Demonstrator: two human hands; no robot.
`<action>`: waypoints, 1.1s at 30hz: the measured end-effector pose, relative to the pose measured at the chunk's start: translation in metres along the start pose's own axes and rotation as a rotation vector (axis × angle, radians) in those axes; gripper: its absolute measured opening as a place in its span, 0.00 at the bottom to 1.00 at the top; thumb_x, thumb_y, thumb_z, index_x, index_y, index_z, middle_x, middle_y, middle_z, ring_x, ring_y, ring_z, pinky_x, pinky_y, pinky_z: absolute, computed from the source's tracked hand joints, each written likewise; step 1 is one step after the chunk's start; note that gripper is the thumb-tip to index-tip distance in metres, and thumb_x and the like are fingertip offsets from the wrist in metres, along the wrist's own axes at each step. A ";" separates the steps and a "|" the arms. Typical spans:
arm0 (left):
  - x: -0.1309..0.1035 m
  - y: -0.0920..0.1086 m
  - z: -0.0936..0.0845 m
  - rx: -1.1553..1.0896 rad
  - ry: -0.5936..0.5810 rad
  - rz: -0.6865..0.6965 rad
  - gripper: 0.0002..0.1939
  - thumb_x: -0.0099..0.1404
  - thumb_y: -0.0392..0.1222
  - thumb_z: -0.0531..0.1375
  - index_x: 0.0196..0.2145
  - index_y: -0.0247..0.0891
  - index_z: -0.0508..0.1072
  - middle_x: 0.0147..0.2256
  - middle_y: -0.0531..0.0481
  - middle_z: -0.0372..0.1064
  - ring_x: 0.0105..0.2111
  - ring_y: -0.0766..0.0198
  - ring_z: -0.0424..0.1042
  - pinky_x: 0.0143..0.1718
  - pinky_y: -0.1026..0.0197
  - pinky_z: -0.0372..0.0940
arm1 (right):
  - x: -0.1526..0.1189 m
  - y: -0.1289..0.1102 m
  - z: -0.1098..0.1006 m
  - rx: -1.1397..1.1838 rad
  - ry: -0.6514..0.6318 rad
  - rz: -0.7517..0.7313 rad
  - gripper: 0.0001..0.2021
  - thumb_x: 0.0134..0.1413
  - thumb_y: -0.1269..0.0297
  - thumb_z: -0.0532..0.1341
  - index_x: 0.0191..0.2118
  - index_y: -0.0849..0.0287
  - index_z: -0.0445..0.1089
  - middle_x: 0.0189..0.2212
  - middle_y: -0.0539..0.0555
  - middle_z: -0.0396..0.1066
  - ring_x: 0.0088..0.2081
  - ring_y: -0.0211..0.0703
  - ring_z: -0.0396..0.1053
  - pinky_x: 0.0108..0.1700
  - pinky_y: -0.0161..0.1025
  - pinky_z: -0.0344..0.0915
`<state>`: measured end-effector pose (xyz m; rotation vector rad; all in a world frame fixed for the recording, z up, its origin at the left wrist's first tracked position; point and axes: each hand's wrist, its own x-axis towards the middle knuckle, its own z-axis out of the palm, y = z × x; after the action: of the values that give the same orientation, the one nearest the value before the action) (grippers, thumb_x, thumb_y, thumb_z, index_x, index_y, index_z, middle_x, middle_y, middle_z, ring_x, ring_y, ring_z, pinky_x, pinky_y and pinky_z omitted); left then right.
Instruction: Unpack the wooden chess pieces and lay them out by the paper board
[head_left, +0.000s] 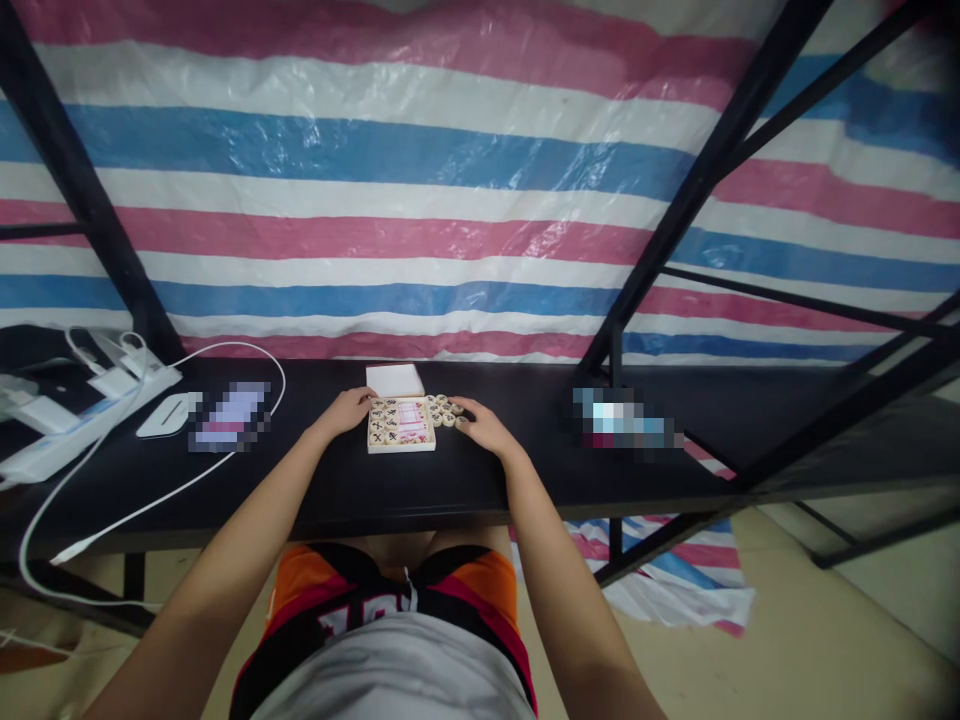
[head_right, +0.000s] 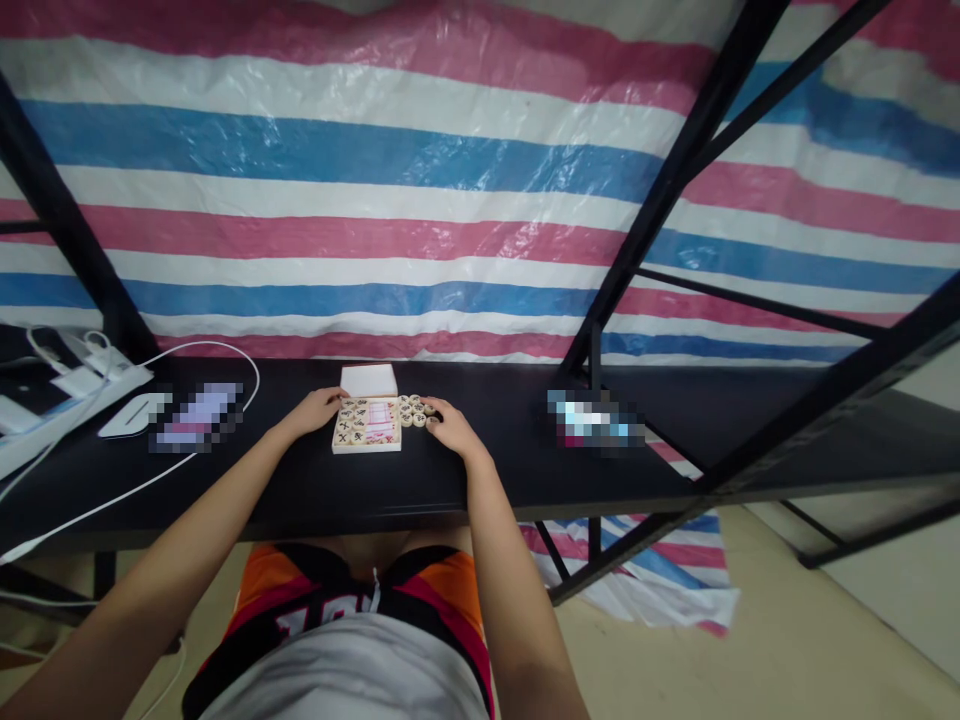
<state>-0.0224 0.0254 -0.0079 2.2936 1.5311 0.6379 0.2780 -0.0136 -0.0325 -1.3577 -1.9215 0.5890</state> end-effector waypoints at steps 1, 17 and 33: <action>0.000 0.000 0.000 0.001 -0.001 0.001 0.17 0.61 0.38 0.49 0.43 0.37 0.74 0.41 0.45 0.74 0.40 0.58 0.72 0.43 0.61 0.62 | 0.000 0.001 0.000 -0.008 -0.003 -0.004 0.28 0.43 0.77 0.55 0.54 0.58 0.66 0.56 0.55 0.63 0.57 0.42 0.61 0.61 0.43 0.52; 0.002 -0.005 0.004 -0.009 0.009 0.023 0.18 0.61 0.36 0.49 0.43 0.37 0.74 0.42 0.46 0.74 0.40 0.58 0.72 0.43 0.61 0.63 | 0.000 -0.030 0.017 -0.145 0.197 -0.243 0.16 0.49 0.71 0.57 0.46 0.58 0.70 0.49 0.58 0.65 0.52 0.47 0.62 0.57 0.47 0.56; -0.001 0.001 0.001 -0.037 0.010 0.036 0.17 0.61 0.36 0.49 0.42 0.36 0.74 0.41 0.46 0.74 0.40 0.59 0.72 0.44 0.61 0.62 | 0.002 -0.087 0.043 -0.099 -0.173 -0.456 0.11 0.54 0.58 0.61 0.40 0.57 0.72 0.35 0.53 0.69 0.34 0.38 0.66 0.41 0.37 0.62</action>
<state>-0.0217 0.0241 -0.0082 2.2987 1.4737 0.6822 0.1907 -0.0406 0.0017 -0.8972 -2.3303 0.3972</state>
